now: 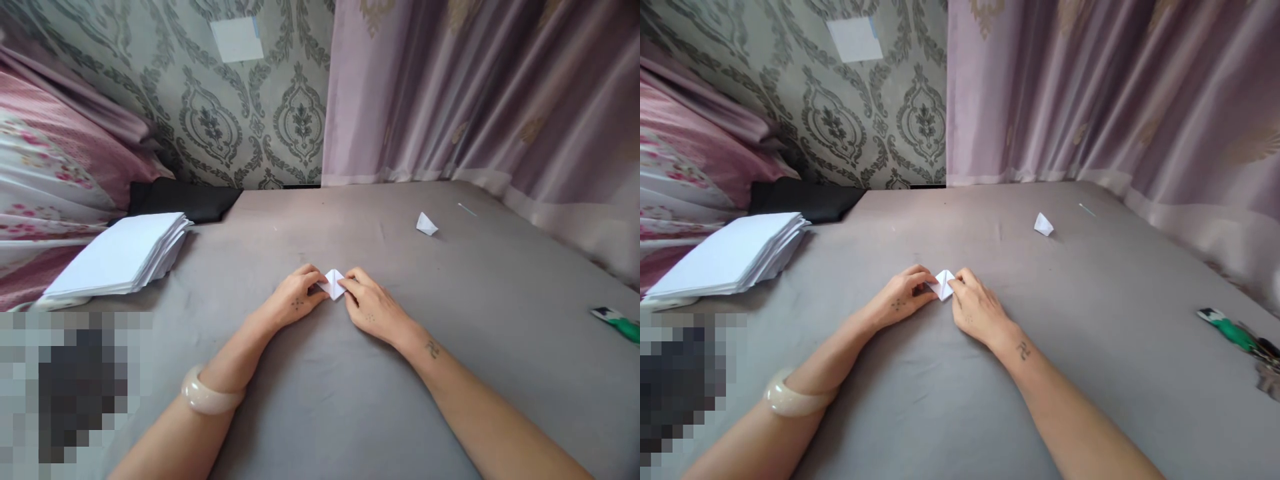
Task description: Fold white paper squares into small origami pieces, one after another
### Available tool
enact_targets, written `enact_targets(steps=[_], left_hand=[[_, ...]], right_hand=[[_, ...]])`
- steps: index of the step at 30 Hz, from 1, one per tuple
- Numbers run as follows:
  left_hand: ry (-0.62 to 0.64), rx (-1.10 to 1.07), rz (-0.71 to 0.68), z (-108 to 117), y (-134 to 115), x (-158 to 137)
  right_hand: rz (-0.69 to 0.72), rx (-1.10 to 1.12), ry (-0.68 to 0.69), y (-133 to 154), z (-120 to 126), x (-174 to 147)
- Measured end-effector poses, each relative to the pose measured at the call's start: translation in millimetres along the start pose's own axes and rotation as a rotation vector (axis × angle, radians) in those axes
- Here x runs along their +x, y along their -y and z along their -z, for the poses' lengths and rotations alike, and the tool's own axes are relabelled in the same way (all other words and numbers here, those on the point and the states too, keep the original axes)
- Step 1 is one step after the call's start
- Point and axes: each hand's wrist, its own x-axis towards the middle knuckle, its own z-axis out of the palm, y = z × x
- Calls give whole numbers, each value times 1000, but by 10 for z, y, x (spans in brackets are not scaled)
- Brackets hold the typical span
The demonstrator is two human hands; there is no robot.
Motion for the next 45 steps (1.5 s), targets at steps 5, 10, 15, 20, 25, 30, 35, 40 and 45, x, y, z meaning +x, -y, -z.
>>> enact_targets(steps=[5, 10, 15, 20, 25, 30, 35, 40, 45], left_hand=[[18, 108, -120, 19, 22, -15], [54, 191, -172, 76, -50, -29], [-2, 157, -93, 53, -77, -19], [-34, 39, 6, 35, -28, -4], [-48, -42, 87, 53, -22, 30], [-73, -45, 184, 31, -51, 55], [-93, -42, 244, 13, -69, 66], [-120, -43, 293, 18, -101, 84], [-91, -76, 381, 39, -85, 129]], right_hand=[[6, -39, -3, 11, 21, -11], [-12, -77, 4, 41, 24, 0], [-88, -88, -32, 43, -15, 29], [-143, -10, -41, 31, -25, 46], [-181, 75, -42, 2, -14, 75], [-181, 113, -58, -66, -20, 118], [-250, 117, -85, -104, -49, 155], [-291, 115, -67, -95, -29, 181], [-273, 204, 8, -157, 56, 253]])
